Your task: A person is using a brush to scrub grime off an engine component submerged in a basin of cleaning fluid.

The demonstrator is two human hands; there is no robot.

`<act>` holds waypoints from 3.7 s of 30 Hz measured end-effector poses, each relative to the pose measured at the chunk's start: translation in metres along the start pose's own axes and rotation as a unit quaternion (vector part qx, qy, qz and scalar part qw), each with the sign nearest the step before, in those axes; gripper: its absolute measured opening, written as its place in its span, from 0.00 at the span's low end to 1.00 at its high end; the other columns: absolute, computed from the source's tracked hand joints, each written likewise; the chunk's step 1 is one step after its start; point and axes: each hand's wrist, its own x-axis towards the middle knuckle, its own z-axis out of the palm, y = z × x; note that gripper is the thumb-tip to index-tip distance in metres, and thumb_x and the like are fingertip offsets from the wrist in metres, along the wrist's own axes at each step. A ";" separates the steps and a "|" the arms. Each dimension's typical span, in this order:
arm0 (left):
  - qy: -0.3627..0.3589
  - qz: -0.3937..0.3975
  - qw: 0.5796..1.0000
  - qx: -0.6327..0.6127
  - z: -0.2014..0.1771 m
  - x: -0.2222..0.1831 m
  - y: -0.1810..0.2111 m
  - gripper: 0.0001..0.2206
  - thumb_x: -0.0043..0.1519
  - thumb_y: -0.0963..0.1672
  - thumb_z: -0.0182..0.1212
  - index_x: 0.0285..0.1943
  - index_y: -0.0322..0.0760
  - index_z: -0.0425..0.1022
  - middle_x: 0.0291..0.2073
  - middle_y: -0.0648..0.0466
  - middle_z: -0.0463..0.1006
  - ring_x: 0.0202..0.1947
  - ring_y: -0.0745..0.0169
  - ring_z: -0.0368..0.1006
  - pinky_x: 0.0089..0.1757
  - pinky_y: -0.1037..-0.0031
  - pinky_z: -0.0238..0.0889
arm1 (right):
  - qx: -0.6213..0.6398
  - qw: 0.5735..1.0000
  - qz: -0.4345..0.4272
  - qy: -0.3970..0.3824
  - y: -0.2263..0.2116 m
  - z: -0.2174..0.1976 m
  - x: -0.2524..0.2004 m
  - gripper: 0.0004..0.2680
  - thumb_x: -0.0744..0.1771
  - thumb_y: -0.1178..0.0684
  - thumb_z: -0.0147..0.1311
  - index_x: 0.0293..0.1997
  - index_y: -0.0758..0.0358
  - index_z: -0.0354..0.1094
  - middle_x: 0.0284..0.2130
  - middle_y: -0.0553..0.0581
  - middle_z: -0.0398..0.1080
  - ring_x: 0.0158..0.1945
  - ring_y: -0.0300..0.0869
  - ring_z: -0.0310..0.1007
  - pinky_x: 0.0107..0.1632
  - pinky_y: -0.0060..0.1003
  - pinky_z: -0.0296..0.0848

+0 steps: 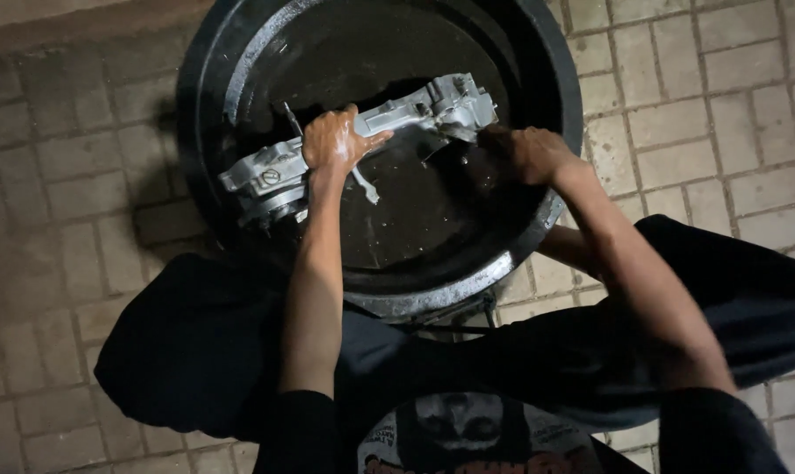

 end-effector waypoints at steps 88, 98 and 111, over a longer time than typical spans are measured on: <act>0.122 0.034 0.984 0.125 0.041 0.006 -0.013 0.46 0.48 0.78 0.48 0.44 0.44 0.84 0.17 0.57 0.80 0.12 0.65 0.71 0.22 0.73 0.62 | -0.298 0.918 -0.241 -0.100 0.020 -0.050 0.083 0.17 0.70 0.49 0.43 0.18 0.51 0.70 0.17 0.47 0.74 0.15 0.38 0.69 0.23 0.35 0.65; 0.087 0.043 0.990 0.105 0.044 0.006 -0.014 0.45 0.54 0.76 0.48 0.48 0.40 0.83 0.15 0.57 0.77 0.11 0.67 0.67 0.21 0.73 0.60 | -0.393 0.884 -0.251 -0.034 0.007 -0.043 0.076 0.11 0.72 0.48 0.40 0.38 0.53 0.71 0.25 0.50 0.77 0.16 0.37 0.73 0.20 0.34 0.70; 0.107 0.034 0.990 0.081 0.032 0.003 -0.010 0.47 0.51 0.76 0.48 0.46 0.39 0.84 0.15 0.53 0.78 0.13 0.62 0.71 0.21 0.71 0.63 | -0.417 0.879 -0.229 -0.029 -0.001 -0.050 0.071 0.14 0.73 0.47 0.42 0.31 0.51 0.73 0.17 0.51 0.74 0.12 0.36 0.68 0.16 0.34 0.66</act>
